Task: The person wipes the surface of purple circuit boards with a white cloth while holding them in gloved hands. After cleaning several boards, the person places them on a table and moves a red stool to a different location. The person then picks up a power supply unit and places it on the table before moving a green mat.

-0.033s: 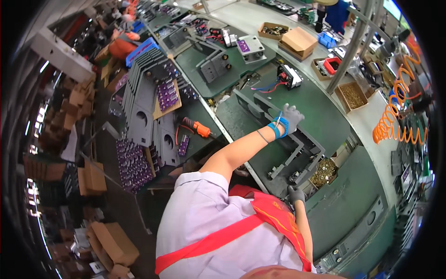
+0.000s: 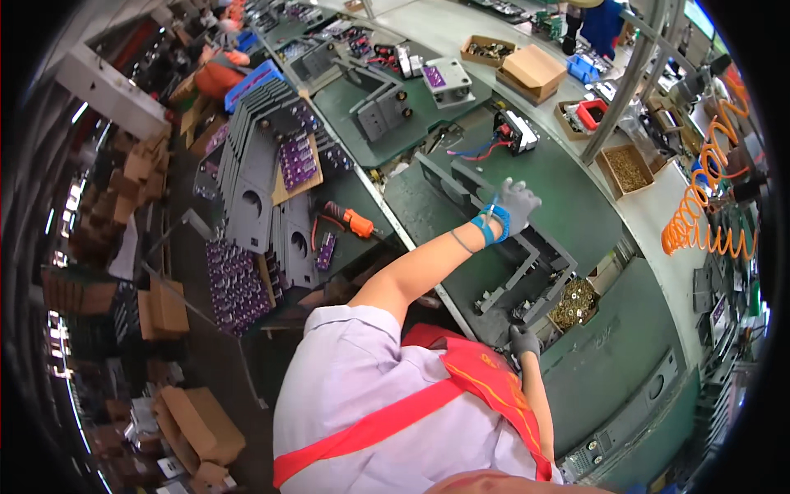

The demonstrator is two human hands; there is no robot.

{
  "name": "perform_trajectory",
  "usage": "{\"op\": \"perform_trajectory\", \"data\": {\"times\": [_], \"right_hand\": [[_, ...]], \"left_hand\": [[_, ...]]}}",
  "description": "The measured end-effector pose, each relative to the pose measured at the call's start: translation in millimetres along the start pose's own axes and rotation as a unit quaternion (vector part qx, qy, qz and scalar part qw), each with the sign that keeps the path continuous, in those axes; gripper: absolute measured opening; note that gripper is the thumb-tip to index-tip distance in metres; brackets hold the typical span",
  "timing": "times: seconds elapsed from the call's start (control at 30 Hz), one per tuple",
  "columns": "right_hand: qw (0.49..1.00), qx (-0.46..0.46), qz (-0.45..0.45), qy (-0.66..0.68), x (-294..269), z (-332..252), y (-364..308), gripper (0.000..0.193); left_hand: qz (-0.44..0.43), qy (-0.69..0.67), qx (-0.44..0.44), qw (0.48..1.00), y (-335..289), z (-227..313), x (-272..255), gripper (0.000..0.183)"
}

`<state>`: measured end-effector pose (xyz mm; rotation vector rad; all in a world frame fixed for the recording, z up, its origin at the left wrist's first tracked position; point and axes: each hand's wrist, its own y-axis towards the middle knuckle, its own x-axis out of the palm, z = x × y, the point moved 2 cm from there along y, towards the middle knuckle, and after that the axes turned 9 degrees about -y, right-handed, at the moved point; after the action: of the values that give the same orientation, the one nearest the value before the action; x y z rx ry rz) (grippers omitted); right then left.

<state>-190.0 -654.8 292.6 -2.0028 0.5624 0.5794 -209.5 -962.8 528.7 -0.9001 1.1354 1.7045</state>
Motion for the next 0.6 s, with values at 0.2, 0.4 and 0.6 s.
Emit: {"op": "perform_trajectory", "data": {"times": [0.2,0.4,0.6], "right_hand": [[0.969,-0.070,0.118,0.207,21.2,-7.2,-6.6,0.039],[0.975,-0.069,0.098,0.188,23.2,-95.7,-2.5,0.044],[0.979,-0.046,0.089,0.176,53.1,-137.9,44.1,0.048]], "left_hand": [[0.243,-0.131,-0.040,0.960,-132.1,62.2,-55.8,0.015],[0.003,-0.215,-0.465,0.859,-383.1,97.2,-8.2,0.023],[-0.027,-0.195,-0.707,0.679,-563.8,135.7,2.3,0.029]]}}
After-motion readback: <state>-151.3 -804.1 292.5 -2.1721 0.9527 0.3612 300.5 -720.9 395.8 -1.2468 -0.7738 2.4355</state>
